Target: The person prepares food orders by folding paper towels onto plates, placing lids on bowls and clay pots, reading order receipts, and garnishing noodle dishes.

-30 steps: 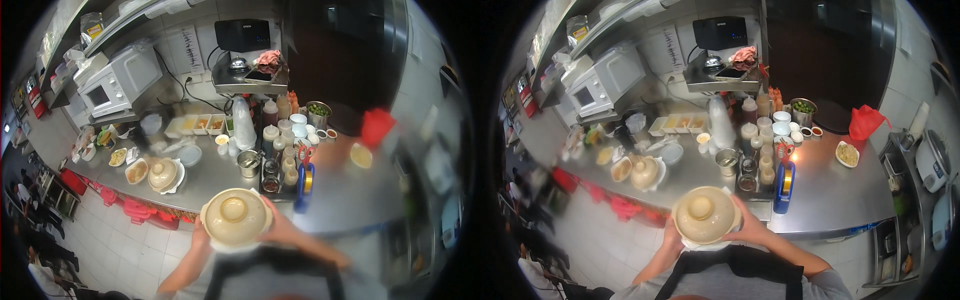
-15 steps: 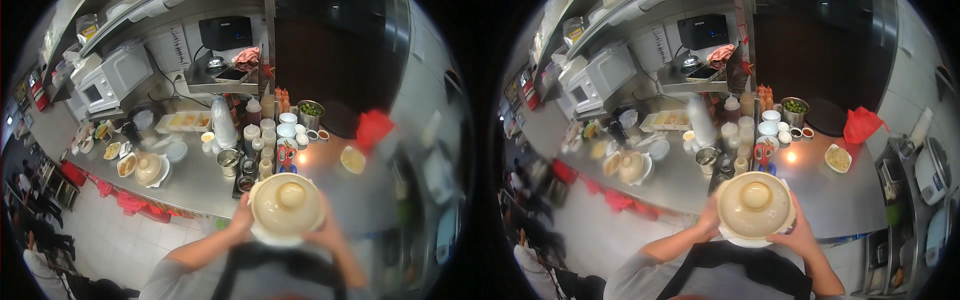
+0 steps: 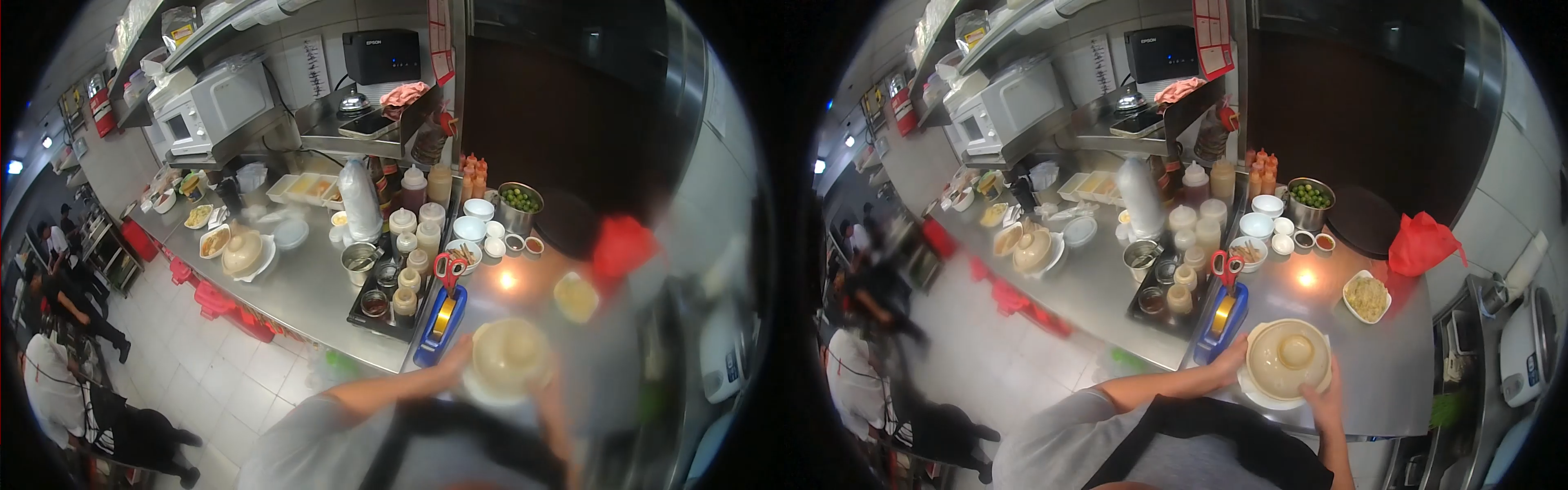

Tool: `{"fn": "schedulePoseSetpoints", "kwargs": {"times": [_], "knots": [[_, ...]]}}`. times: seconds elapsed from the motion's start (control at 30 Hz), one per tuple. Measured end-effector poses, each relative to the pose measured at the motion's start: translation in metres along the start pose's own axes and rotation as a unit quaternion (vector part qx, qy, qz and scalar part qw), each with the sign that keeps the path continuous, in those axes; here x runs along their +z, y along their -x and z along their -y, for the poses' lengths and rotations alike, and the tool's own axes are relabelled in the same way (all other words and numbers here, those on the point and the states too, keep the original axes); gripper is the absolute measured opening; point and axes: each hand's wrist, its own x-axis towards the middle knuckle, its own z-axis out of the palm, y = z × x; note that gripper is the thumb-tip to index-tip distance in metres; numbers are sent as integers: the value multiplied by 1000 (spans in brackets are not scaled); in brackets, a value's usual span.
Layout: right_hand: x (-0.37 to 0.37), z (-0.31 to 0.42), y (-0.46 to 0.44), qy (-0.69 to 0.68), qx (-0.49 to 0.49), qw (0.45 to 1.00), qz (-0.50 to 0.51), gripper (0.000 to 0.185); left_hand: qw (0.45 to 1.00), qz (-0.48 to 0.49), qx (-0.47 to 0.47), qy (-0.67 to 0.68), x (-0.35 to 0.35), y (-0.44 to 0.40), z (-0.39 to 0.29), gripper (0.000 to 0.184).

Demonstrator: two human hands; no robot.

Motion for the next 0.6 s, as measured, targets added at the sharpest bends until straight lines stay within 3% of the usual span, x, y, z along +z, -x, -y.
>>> {"fn": "schedulePoseSetpoints", "kwargs": {"times": [0.03, 0.1, 0.2, 0.33, 0.43, 0.6], "knots": [[-4, -9, -1, 2, 5, 1000, 6, 88, 999, -10, 45, -25, -13, -19, 24, 35], [-12, -29, -4, 14, 9, 1000, 15, 88, 997, 23, 17, -75, -56, -73, 75, 33], [-24, -63, -9, 13, 15, 999, 28, 86, 961, -34, 47, -271, -65, -90, 95, 30], [-45, -99, -32, -30, 5, 998, 63, 86, 916, -63, 87, -387, -58, -92, 95, 33], [-54, -95, -53, 4, 0, 998, 68, 86, 916, -43, 106, -385, -59, -112, 96, 36], [-72, -123, -100, 16, 26, 999, 18, 84, 972, -65, 71, -215, -31, -125, 57, 51]]}}
